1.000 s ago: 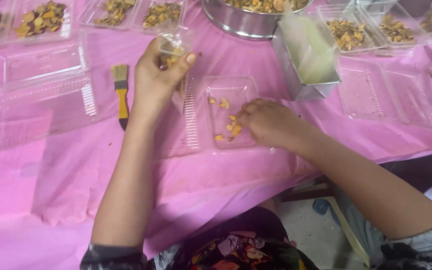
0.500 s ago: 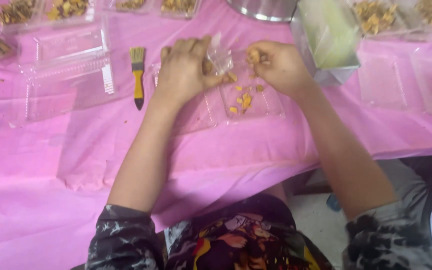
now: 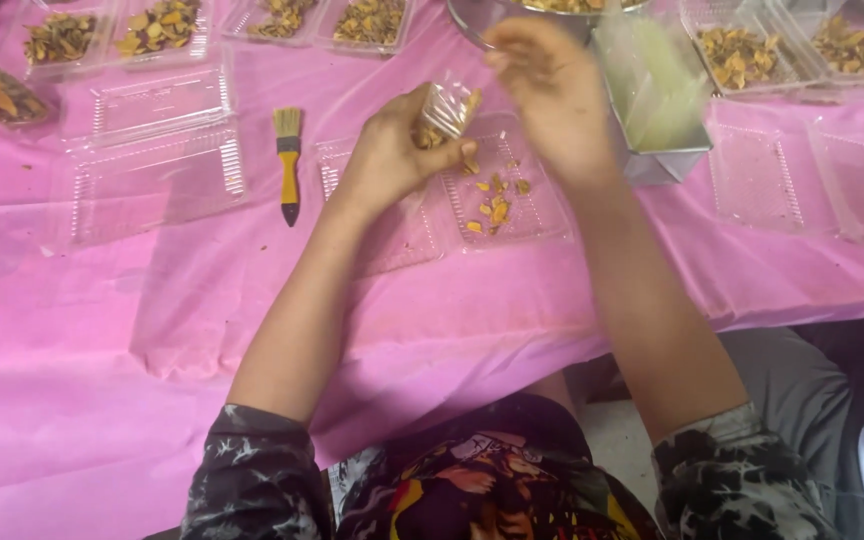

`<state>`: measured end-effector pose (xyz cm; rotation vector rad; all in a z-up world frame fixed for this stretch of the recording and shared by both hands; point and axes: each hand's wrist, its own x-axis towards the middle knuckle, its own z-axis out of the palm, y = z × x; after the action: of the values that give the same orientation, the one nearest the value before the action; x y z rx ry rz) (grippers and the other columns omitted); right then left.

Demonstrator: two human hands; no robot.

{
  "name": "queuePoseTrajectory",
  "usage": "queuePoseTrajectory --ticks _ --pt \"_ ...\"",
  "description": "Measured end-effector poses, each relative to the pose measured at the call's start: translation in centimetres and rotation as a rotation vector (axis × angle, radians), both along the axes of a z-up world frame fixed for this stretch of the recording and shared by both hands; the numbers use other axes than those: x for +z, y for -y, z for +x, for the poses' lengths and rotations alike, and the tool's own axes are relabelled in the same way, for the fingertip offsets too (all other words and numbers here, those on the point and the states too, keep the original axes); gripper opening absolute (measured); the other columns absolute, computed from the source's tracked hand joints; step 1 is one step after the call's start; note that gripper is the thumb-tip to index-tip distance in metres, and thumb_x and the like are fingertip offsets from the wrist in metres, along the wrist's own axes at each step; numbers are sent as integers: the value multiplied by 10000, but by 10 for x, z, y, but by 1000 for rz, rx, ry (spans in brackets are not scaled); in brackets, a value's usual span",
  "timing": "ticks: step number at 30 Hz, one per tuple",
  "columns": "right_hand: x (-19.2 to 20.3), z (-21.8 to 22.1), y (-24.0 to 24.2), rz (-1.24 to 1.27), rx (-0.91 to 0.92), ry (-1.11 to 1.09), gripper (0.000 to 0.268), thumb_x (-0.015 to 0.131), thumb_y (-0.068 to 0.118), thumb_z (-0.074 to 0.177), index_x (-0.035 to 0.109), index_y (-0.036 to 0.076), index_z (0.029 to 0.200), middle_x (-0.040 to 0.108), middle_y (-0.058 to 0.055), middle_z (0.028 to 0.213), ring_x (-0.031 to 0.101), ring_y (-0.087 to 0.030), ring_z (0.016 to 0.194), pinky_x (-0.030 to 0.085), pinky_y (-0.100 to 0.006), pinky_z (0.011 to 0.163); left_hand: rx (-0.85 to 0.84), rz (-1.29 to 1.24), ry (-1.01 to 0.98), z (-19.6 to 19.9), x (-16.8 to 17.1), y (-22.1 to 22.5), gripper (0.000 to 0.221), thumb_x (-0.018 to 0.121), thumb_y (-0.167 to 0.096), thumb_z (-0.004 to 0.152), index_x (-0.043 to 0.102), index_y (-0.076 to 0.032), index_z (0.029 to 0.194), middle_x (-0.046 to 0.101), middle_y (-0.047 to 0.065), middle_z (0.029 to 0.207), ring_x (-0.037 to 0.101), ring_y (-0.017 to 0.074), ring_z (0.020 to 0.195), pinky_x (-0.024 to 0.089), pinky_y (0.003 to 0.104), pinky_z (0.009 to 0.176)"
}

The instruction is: Sorting and packaging dried tea leaves into small plastic bags using hands and a brush.

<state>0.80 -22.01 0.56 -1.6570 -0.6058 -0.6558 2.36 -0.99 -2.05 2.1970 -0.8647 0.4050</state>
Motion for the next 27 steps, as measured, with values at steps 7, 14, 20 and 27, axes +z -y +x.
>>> queuePoseTrajectory --ticks 7,14,20,27 --pt "-2 -26 11 -926 16 -565 737 739 194 829 428 115 1493 490 -70 1519 604 -223 1264 474 -343 1046 -2 -440 -272 2 13 -39 774 831 -453 842 495 -134 1462 645 -31 1010 573 47 750 548 197 667" --pt "-51 30 0 -1061 170 -410 852 850 214 682 533 -56 1425 548 -325 1430 494 -513 1354 354 -544 1183 94 -284 -277 8 -13 -11 655 801 -661 817 669 -100 1130 709 180 928 720 330 949 564 411 757" --pt "-102 59 -17 -1049 -67 -81 311 689 301 844 746 -5 849 733 -234 793 716 -483 834 568 -571 798 11 14 -286 9 -18 -5 771 817 -628 779 644 -147 1355 715 190 1189 660 379 1175 553 485 939" --pt "-101 14 32 -1236 16 146 192 648 160 842 781 85 958 713 -157 937 686 -382 951 543 -468 895 -80 49 -392 -1 -15 -1 715 831 -539 753 661 -170 1341 688 185 1263 604 381 1257 502 489 1013"
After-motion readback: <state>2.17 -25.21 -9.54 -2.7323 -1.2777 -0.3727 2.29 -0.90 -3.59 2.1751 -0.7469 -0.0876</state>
